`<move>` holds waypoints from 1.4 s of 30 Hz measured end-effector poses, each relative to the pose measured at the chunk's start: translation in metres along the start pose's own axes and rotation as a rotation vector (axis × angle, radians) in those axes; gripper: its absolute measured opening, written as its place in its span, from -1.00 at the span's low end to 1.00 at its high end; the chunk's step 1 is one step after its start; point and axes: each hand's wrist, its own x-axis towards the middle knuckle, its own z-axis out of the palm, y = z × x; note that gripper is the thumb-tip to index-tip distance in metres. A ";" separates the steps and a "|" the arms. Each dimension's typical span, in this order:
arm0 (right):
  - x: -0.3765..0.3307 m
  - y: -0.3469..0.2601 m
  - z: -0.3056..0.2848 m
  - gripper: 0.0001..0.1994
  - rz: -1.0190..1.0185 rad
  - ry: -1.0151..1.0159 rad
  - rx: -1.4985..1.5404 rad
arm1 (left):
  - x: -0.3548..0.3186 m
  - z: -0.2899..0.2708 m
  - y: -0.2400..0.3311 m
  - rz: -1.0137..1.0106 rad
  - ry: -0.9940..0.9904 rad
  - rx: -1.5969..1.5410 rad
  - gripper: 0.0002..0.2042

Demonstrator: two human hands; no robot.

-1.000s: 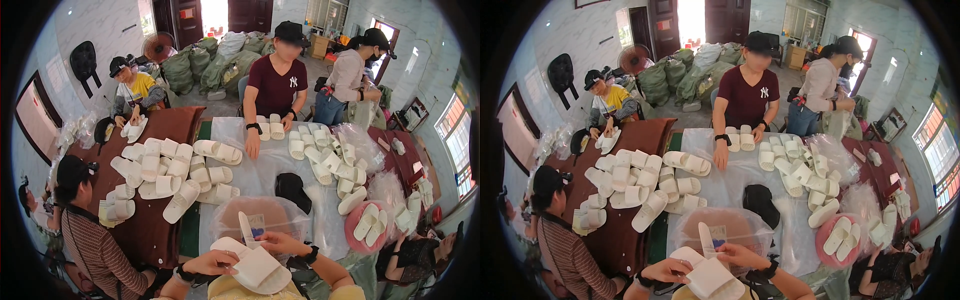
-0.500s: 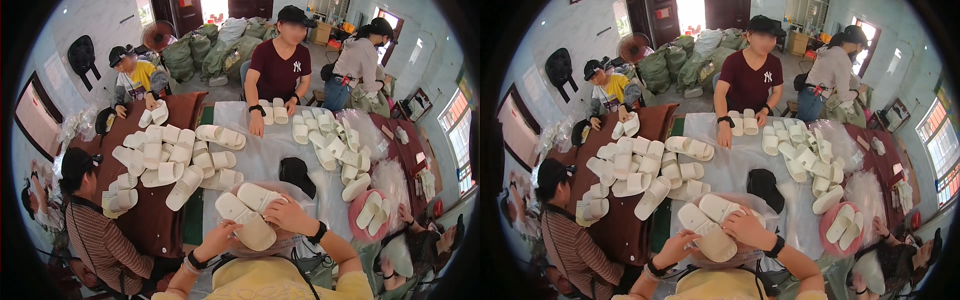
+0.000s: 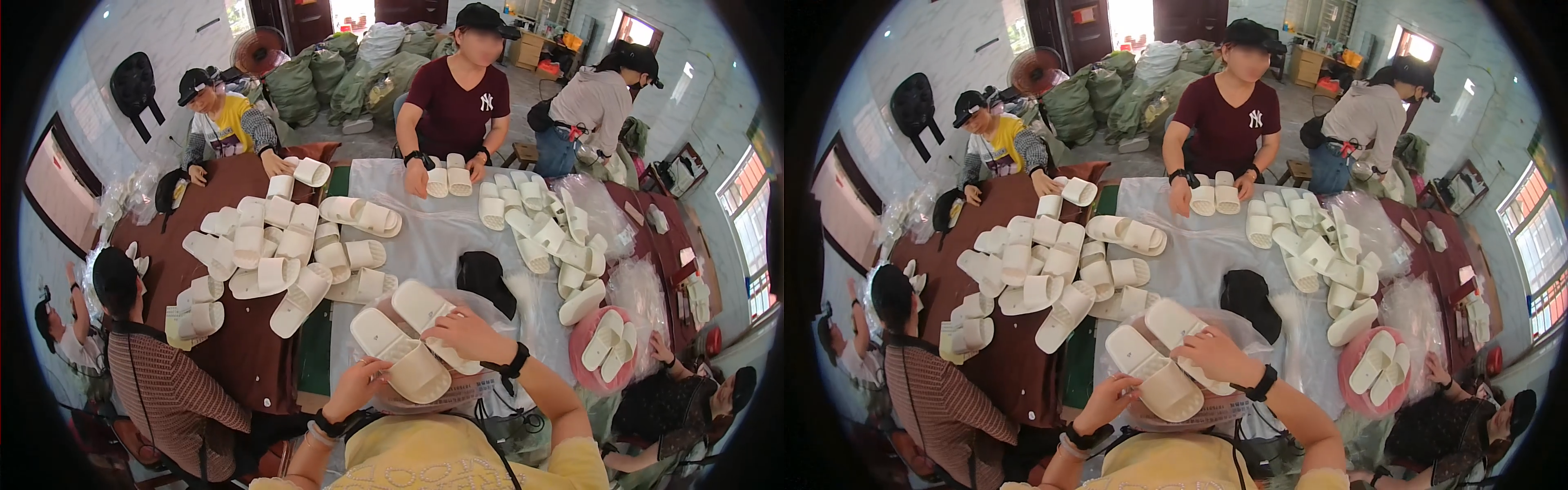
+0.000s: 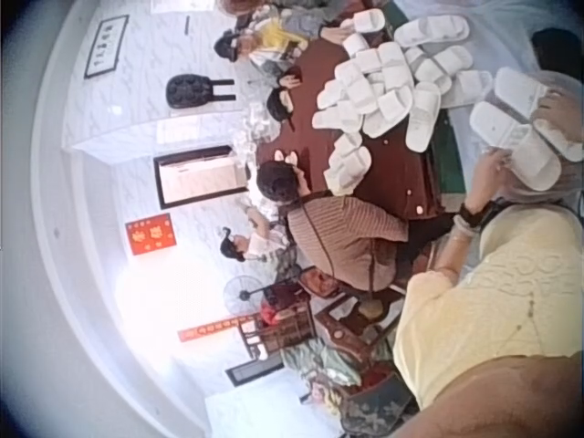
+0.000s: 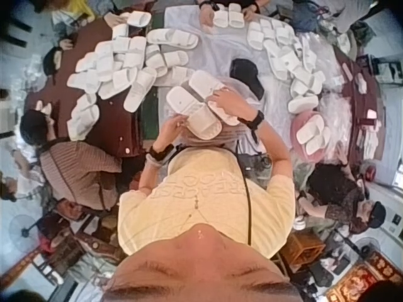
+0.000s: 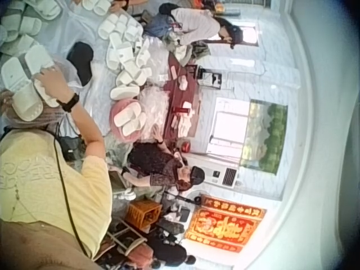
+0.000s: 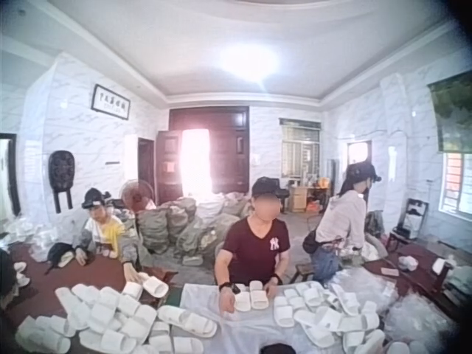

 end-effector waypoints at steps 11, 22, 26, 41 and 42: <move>0.025 0.000 0.011 -0.53 -0.018 -0.254 0.148 | 0.006 -0.002 0.000 -0.054 -0.081 -0.133 -0.80; 0.008 -0.025 -0.038 -0.64 0.665 0.248 1.692 | -0.017 -0.019 0.006 -0.106 0.534 -0.100 -0.84; -0.003 -0.052 -0.041 -0.67 0.543 0.492 2.380 | -0.015 -0.011 0.019 -0.131 0.377 -0.414 -0.78; -0.034 -0.093 0.005 -0.77 0.390 0.682 2.658 | 0.014 0.003 -0.013 -0.093 0.327 -0.001 -0.59; -0.042 -0.097 0.001 -0.74 0.337 0.667 2.408 | 0.013 0.001 0.011 -0.179 0.321 -0.042 -0.57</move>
